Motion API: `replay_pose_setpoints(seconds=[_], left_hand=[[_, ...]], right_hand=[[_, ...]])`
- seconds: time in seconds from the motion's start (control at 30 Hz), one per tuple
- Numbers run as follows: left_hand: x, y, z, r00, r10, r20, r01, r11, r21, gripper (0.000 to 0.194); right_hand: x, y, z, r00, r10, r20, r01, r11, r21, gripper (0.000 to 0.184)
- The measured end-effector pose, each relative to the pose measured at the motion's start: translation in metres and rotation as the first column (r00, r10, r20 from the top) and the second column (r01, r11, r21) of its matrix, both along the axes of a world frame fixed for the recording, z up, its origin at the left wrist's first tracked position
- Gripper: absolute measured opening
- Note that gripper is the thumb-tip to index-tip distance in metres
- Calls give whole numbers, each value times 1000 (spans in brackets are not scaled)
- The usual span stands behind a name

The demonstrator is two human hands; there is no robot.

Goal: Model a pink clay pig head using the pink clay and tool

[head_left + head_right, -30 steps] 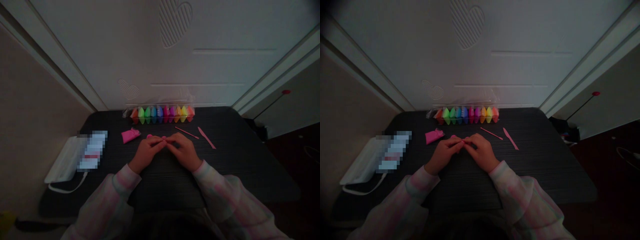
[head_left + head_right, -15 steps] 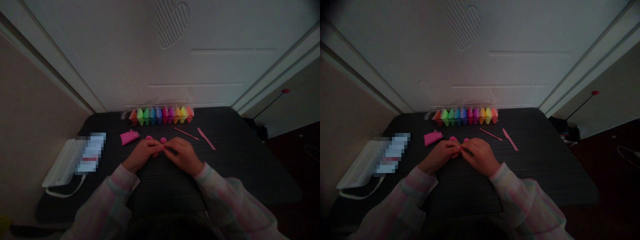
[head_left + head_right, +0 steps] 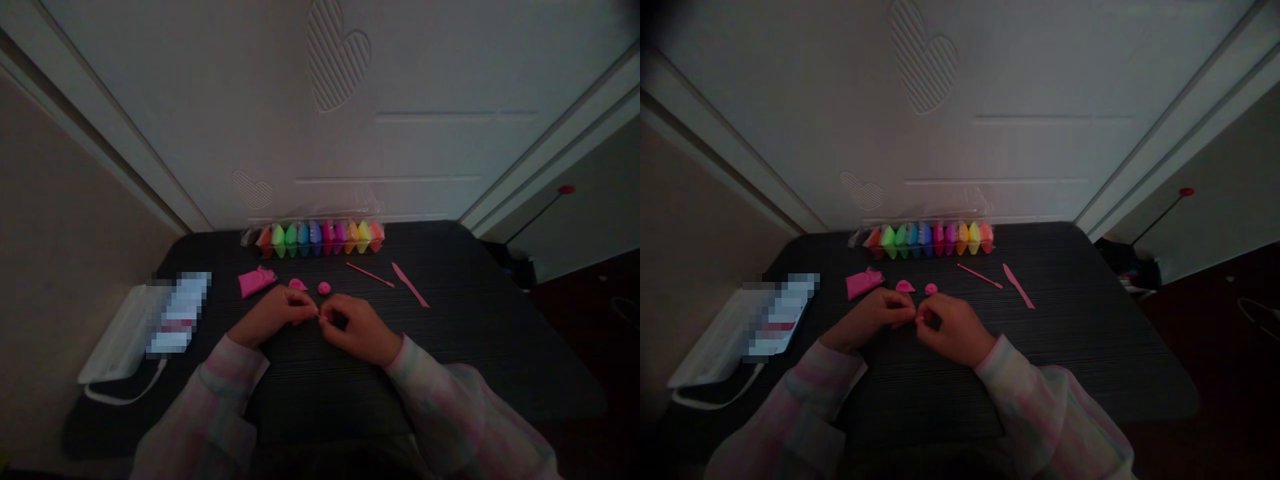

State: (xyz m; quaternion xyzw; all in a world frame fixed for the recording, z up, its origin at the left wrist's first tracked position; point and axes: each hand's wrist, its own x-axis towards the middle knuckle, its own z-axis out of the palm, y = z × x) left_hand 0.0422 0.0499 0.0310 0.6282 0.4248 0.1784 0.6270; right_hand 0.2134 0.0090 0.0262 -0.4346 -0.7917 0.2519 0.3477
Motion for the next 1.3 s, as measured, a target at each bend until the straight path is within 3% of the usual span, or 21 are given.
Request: replay_pose_setpoints(seconds=[0.1, 0.17, 0.27, 0.33, 0.4, 0.47, 0.57, 0.67, 0.77, 0.93, 1.1, 1.3], left_hand=[[-6, 6, -1, 998, 51, 21, -51, 999, -9, 12], [-11, 12, -4, 975, 198, 100, -197, 980, -19, 13], [-18, 20, -6, 869, 449, 209, -451, 892, -38, 16], [-23, 23, -5, 814, 540, 213, -557, 831, 21, 21], [-24, 24, -4, 821, 557, 123, -570, 793, 213, 26], [-23, 23, -5, 854, 519, -34, -437, 752, 492, 29], [-19, 20, -11, 879, 401, -256, -69, 639, 766, 28], [-16, 19, -20, 859, 316, -403, 202, 515, 833, 30], [-16, 19, -24, 795, 350, -496, 340, 420, 841, 29], [-14, 14, -21, 684, 453, -572, 402, 420, 813, 30], [-12, 13, -21, 677, 476, -562, 391, 415, 822, 27], [-14, 15, -18, 703, 471, -533, 317, 463, 828, 23]], right_hand=[[-3, -4, 1, 990, 142, -4, -140, 974, -180, 3], [-6, -9, 2, 948, 318, -36, -314, 906, -285, 5], [-12, -15, 2, 852, 512, -106, -517, 793, -324, 13], [-14, -17, 2, 850, 510, -132, -525, 795, -305, 19], [-14, -15, 3, 899, 413, -146, -438, 852, -286, 21], [-11, -10, 4, 950, 261, -170, -300, 912, -278, 21], [-5, -1, 3, 970, -6, -243, -70, 951, -302, 20], [1, 7, 0, 905, -210, -370, 50, 917, -396, 18], [5, 12, -3, 812, -285, -509, 27, 890, -455, 14], [6, 16, -5, 698, -383, -605, -16, 836, -548, 13], [9, 19, -4, 740, -393, -546, 59, 846, -529, 13], [10, 20, -4, 782, -393, -484, 116, 854, -507, 19]])
